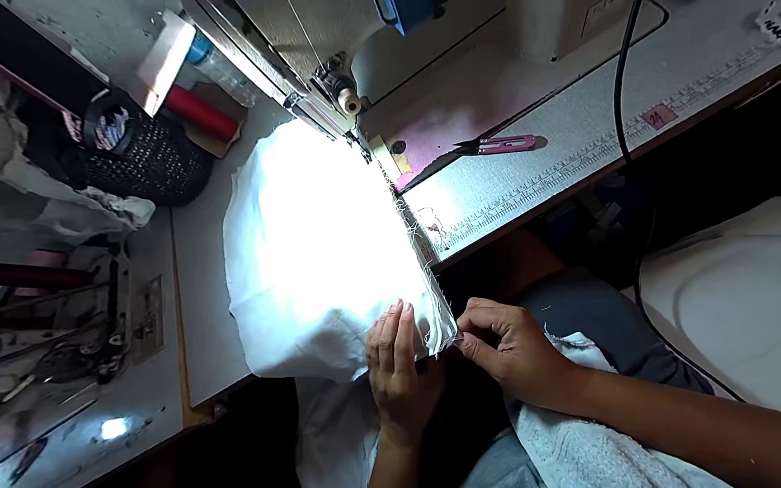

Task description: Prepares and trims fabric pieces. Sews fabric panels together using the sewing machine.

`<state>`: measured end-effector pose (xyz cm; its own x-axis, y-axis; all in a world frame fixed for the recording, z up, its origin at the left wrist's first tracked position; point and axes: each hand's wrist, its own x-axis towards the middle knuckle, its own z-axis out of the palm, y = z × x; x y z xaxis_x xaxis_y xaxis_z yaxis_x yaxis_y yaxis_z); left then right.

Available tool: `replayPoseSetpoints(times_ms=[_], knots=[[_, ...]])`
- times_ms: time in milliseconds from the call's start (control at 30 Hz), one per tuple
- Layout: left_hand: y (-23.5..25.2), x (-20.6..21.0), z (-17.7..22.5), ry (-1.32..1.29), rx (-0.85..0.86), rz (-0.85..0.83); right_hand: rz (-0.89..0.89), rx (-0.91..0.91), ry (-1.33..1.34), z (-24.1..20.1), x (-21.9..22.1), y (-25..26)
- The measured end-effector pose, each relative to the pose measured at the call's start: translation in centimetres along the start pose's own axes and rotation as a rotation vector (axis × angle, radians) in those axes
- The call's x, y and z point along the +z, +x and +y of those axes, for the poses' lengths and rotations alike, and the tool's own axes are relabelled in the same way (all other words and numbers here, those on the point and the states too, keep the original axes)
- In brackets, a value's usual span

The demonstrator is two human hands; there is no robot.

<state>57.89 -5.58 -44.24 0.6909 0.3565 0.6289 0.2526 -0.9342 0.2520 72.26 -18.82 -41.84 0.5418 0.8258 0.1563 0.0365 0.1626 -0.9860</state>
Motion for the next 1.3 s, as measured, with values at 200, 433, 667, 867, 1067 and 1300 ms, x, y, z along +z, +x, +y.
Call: replayPoseSetpoints(times_ms=[200,433,667,867,1067,1300], knots=[[0.8,-4.1,-1.3,0.243,0.110,-0.074,0.023,0.235,-0.045,0.9,0.4,0.0],[1.1,-3.4,-1.9,0.288,0.161,-0.180,-0.032,0.339,-0.024,2.1,0.2,1.1],[1.2,-3.6,-1.9,0.315,0.167,-0.176,-0.081,0.447,0.233,2.7,0.2,3.9],[0.7,-2.3,0.5,0.215,0.044,-0.138,-0.072,0.370,0.162,2.3,0.5,1.8],[0.5,-0.4,1.7,0.083,0.055,-0.017,-0.068,0.408,0.119,2.2,-0.1,1.1],[-0.6,-0.9,1.9,-0.069,-0.036,0.034,-0.079,0.374,0.142,2.6,-0.2,0.0]])
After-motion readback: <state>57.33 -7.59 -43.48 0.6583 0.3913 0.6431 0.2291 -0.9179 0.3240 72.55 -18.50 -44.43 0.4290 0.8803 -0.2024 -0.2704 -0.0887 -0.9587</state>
